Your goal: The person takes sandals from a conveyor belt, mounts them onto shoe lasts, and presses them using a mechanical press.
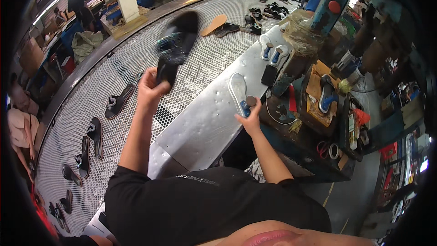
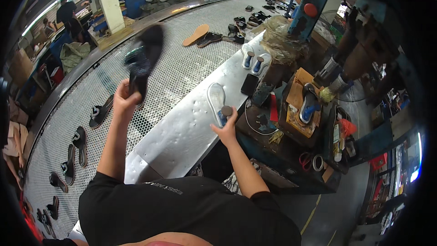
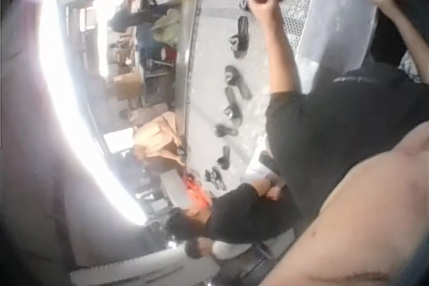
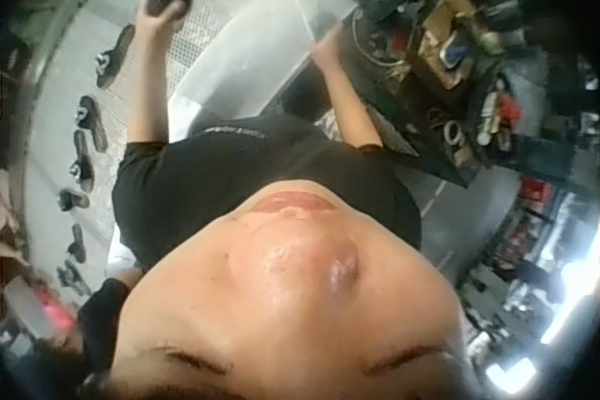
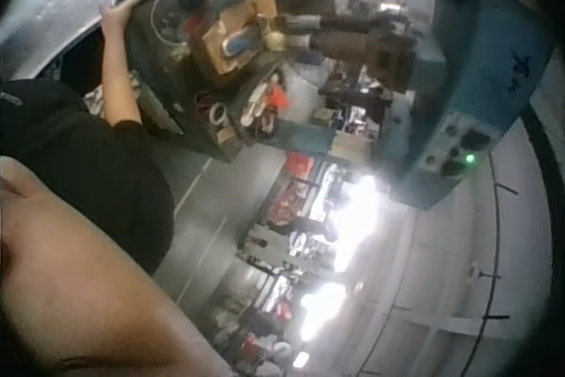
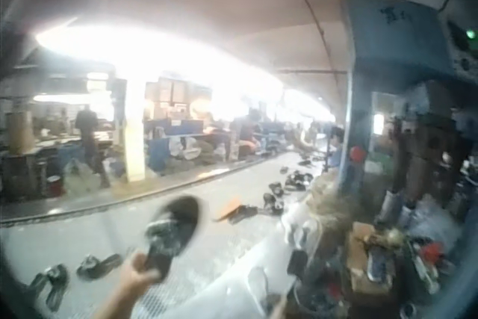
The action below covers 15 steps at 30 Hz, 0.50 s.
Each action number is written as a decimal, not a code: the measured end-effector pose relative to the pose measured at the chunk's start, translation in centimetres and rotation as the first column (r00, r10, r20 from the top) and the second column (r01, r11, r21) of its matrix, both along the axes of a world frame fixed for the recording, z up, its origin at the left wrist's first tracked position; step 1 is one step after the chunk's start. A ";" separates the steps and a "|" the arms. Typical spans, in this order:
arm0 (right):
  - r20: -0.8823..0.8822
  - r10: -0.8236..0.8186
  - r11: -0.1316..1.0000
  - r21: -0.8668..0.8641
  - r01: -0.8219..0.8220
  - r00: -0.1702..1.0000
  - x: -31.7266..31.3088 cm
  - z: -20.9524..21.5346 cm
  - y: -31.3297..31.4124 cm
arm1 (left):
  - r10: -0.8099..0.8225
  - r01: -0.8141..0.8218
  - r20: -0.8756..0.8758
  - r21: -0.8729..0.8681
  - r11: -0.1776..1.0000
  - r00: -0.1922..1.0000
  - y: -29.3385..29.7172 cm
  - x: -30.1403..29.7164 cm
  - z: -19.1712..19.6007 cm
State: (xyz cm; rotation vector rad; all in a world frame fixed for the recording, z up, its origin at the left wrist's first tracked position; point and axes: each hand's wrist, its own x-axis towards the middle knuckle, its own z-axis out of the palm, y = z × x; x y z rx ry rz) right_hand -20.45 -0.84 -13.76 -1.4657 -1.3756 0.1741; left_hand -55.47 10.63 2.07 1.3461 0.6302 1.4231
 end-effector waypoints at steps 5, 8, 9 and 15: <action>-0.264 0.120 0.972 -0.165 -0.168 0.957 1.7 -0.3 0.9 | -0.166 0.271 0.339 -0.291 0.918 0.926 -5.7 4.7 -7.0; -0.107 0.139 0.976 -0.152 -0.154 0.985 -2.5 5.2 -4.4 | -0.121 0.354 0.426 -0.523 0.775 0.896 -7.1 5.0 -12.6; -0.239 0.145 0.971 -0.152 -0.185 0.960 -3.0 5.6 -5.9 | -0.100 0.378 0.452 -0.583 0.719 0.886 -6.6 5.6 -15.1; -0.526 0.278 0.927 -0.073 -0.368 0.804 -5.7 11.0 -12.5 | -0.267 0.543 0.485 -0.622 0.564 0.833 -5.8 12.3 -13.1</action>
